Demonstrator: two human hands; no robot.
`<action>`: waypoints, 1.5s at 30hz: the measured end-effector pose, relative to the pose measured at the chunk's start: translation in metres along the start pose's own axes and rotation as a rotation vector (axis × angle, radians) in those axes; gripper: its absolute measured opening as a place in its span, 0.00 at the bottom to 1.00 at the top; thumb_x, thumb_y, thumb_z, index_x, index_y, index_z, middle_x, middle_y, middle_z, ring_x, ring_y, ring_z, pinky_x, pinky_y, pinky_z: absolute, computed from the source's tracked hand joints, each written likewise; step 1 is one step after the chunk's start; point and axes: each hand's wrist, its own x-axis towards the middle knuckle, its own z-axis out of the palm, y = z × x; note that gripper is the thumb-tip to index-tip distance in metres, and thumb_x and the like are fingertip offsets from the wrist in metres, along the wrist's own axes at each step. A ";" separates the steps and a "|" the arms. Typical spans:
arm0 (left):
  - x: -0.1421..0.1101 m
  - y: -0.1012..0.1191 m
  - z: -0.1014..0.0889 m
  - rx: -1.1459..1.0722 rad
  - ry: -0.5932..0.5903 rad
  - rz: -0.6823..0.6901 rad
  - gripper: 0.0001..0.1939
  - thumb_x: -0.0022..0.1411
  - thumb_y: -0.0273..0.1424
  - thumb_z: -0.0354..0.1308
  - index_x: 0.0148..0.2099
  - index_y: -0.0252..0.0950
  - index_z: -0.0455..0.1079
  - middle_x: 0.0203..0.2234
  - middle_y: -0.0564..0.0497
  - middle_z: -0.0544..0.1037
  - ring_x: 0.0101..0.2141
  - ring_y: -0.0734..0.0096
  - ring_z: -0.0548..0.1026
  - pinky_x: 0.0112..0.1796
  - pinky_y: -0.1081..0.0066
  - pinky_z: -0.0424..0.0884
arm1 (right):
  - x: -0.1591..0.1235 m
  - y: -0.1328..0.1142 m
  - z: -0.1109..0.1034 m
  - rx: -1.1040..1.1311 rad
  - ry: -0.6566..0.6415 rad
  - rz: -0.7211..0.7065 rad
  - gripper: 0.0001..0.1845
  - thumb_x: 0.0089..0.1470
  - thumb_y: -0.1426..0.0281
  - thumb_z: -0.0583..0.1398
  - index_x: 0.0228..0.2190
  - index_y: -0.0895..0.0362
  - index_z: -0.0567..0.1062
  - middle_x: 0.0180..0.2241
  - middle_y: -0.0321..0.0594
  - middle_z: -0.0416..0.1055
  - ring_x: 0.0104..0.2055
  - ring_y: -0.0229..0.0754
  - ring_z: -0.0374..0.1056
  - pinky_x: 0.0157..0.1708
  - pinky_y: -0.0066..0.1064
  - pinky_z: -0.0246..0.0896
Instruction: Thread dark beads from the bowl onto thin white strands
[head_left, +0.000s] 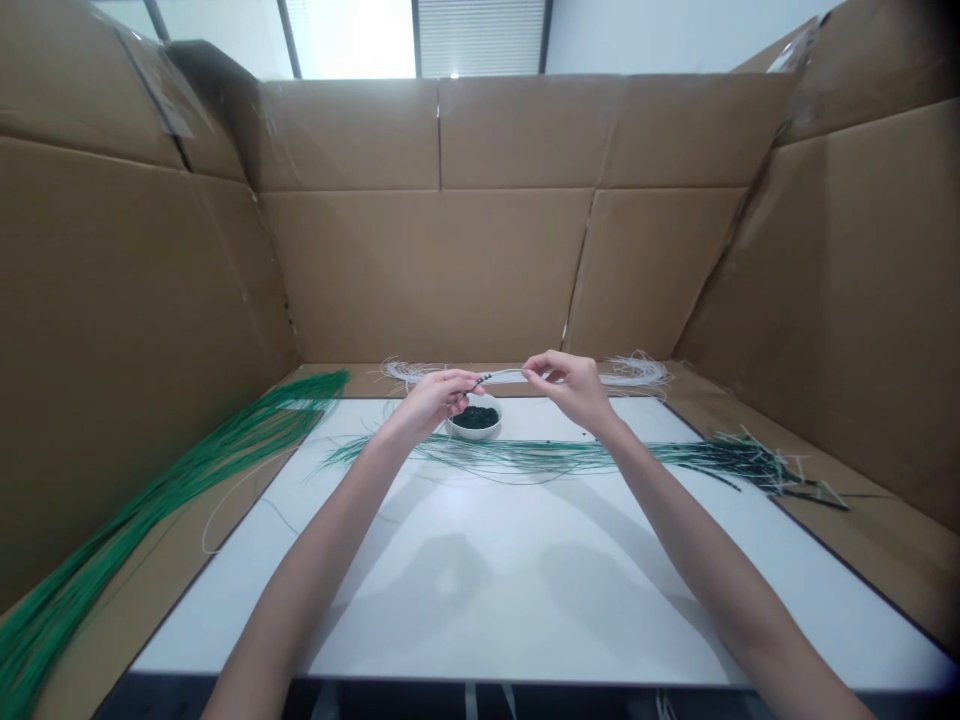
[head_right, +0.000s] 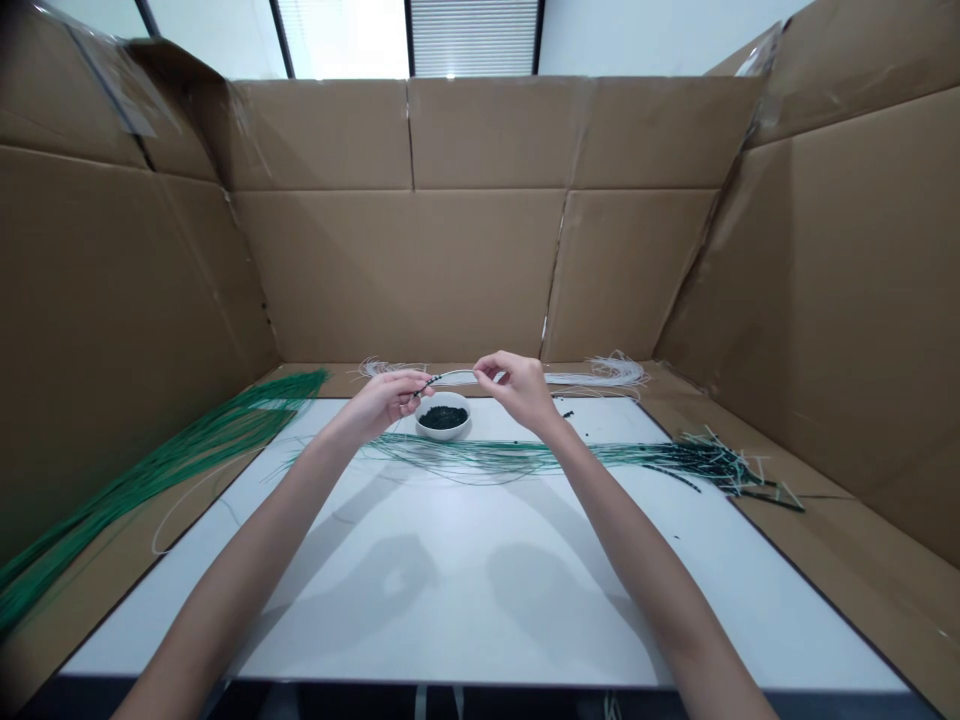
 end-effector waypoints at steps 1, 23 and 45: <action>0.000 0.000 0.000 0.011 0.000 -0.001 0.11 0.48 0.29 0.61 0.36 0.31 0.72 0.28 0.48 0.75 0.20 0.84 0.63 0.22 0.78 0.59 | 0.000 -0.001 0.000 -0.001 0.000 0.001 0.07 0.47 0.68 0.57 0.24 0.57 0.74 0.24 0.38 0.72 0.26 0.37 0.66 0.25 0.27 0.63; -0.005 -0.003 0.009 0.568 0.028 0.316 0.16 0.51 0.32 0.57 0.43 0.34 0.72 0.43 0.45 0.75 0.44 0.64 0.71 0.46 0.67 0.65 | -0.008 -0.005 0.020 -0.024 -0.180 -0.080 0.07 0.49 0.69 0.56 0.25 0.57 0.74 0.25 0.38 0.72 0.24 0.35 0.66 0.25 0.26 0.62; 0.030 -0.040 -0.047 0.707 0.340 0.037 0.08 0.47 0.30 0.53 0.28 0.32 0.72 0.21 0.51 0.75 0.20 0.75 0.68 0.26 0.75 0.64 | 0.055 0.038 0.111 -0.609 -1.041 0.260 0.12 0.47 0.75 0.58 0.36 0.63 0.76 0.38 0.51 0.74 0.40 0.47 0.70 0.35 0.29 0.63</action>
